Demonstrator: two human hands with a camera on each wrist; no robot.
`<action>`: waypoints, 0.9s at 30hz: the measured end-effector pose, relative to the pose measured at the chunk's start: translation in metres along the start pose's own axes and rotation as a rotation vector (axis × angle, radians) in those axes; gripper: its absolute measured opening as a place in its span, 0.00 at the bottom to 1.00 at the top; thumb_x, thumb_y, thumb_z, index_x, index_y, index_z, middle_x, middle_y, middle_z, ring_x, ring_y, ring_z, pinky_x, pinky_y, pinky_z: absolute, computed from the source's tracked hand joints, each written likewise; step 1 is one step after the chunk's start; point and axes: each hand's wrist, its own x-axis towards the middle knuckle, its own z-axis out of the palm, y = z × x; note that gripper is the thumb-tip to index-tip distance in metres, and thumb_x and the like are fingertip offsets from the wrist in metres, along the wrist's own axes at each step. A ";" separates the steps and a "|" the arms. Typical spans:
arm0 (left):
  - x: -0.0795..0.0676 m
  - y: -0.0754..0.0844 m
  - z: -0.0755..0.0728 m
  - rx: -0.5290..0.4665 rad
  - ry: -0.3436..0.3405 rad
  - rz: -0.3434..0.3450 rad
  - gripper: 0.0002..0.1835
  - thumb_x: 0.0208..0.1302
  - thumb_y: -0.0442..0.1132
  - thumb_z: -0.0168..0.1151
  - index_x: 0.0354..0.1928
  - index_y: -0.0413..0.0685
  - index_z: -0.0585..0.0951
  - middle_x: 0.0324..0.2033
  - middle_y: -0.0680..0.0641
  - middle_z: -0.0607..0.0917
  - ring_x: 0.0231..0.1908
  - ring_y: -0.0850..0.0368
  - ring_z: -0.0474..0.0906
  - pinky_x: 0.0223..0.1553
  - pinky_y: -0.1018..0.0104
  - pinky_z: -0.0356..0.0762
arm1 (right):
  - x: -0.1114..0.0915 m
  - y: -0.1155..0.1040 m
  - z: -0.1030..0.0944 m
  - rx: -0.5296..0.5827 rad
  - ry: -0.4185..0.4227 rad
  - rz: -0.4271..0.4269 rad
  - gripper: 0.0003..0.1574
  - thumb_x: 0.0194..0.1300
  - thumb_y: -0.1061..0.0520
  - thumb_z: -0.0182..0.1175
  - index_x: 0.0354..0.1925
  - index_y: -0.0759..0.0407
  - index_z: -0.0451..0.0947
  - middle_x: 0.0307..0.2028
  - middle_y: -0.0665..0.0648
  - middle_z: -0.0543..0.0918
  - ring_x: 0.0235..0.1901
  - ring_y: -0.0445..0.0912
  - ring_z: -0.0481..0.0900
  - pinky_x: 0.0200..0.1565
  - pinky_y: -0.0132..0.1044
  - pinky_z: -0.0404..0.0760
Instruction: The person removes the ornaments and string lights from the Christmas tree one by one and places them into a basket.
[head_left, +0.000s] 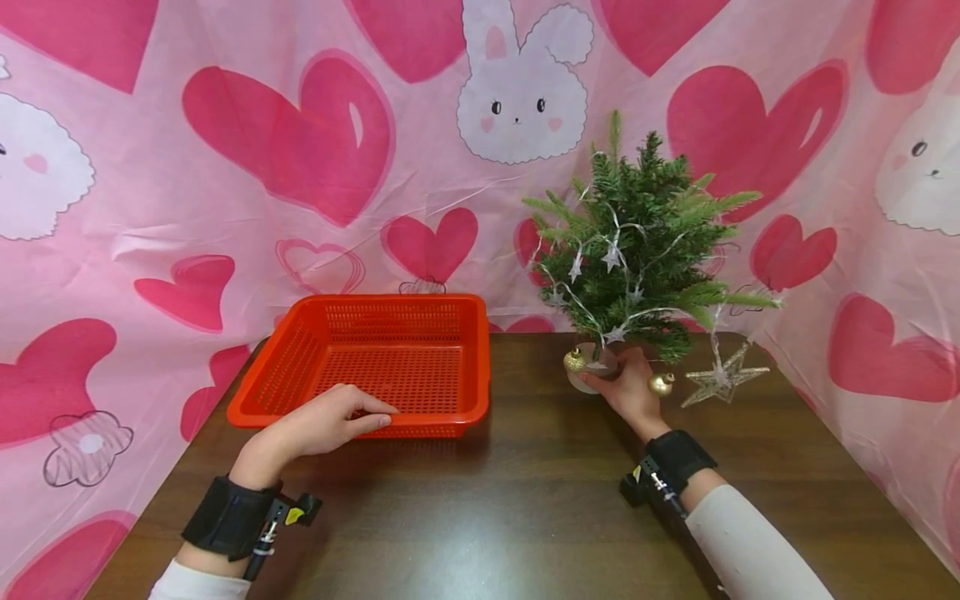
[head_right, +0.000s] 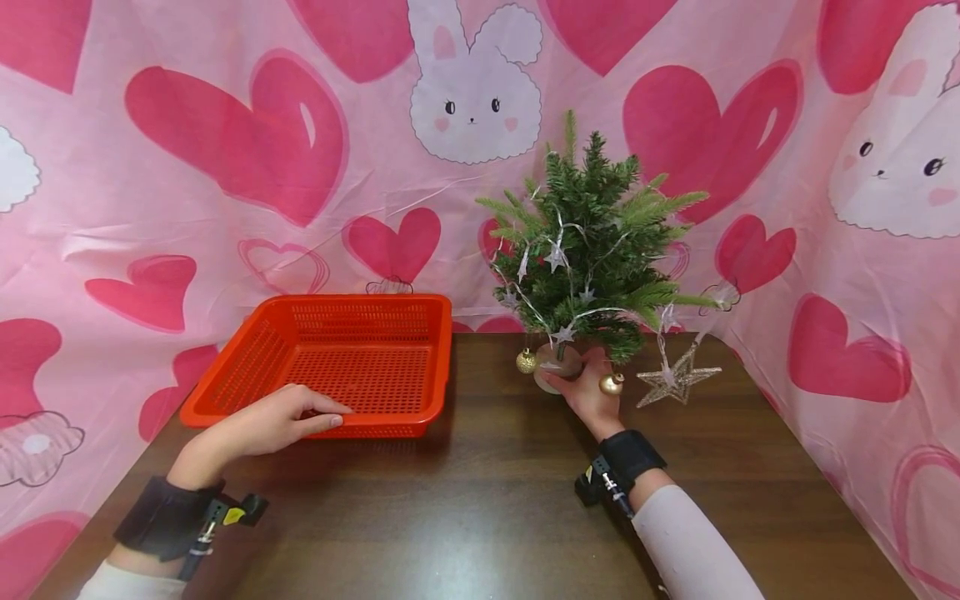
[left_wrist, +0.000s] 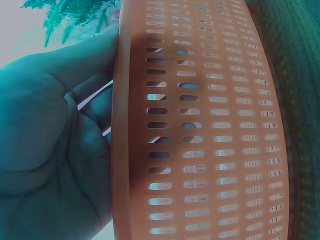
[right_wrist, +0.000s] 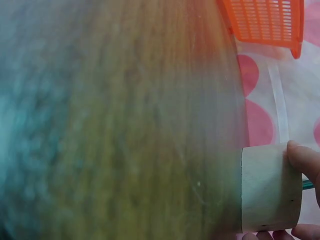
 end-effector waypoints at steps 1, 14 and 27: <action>0.000 0.000 0.000 -0.001 -0.001 -0.002 0.16 0.68 0.47 0.61 0.55 0.56 0.85 0.42 0.52 0.90 0.32 0.64 0.74 0.35 0.71 0.75 | 0.000 0.000 0.000 0.001 -0.001 0.003 0.38 0.44 0.51 0.80 0.42 0.70 0.68 0.37 0.67 0.76 0.42 0.61 0.76 0.43 0.47 0.71; 0.000 0.000 -0.001 0.007 -0.003 0.005 0.17 0.68 0.51 0.60 0.55 0.56 0.85 0.42 0.53 0.90 0.32 0.65 0.74 0.36 0.71 0.76 | 0.001 0.019 -0.009 0.190 -0.118 -0.073 0.36 0.49 0.57 0.76 0.48 0.75 0.69 0.45 0.71 0.75 0.47 0.60 0.74 0.45 0.31 0.68; 0.000 0.002 -0.002 0.021 -0.010 0.008 0.18 0.68 0.51 0.60 0.55 0.53 0.85 0.40 0.54 0.90 0.31 0.65 0.74 0.35 0.72 0.76 | 0.017 0.036 -0.026 0.364 -0.404 -0.110 0.40 0.64 0.64 0.65 0.70 0.71 0.61 0.68 0.73 0.67 0.67 0.67 0.66 0.63 0.55 0.68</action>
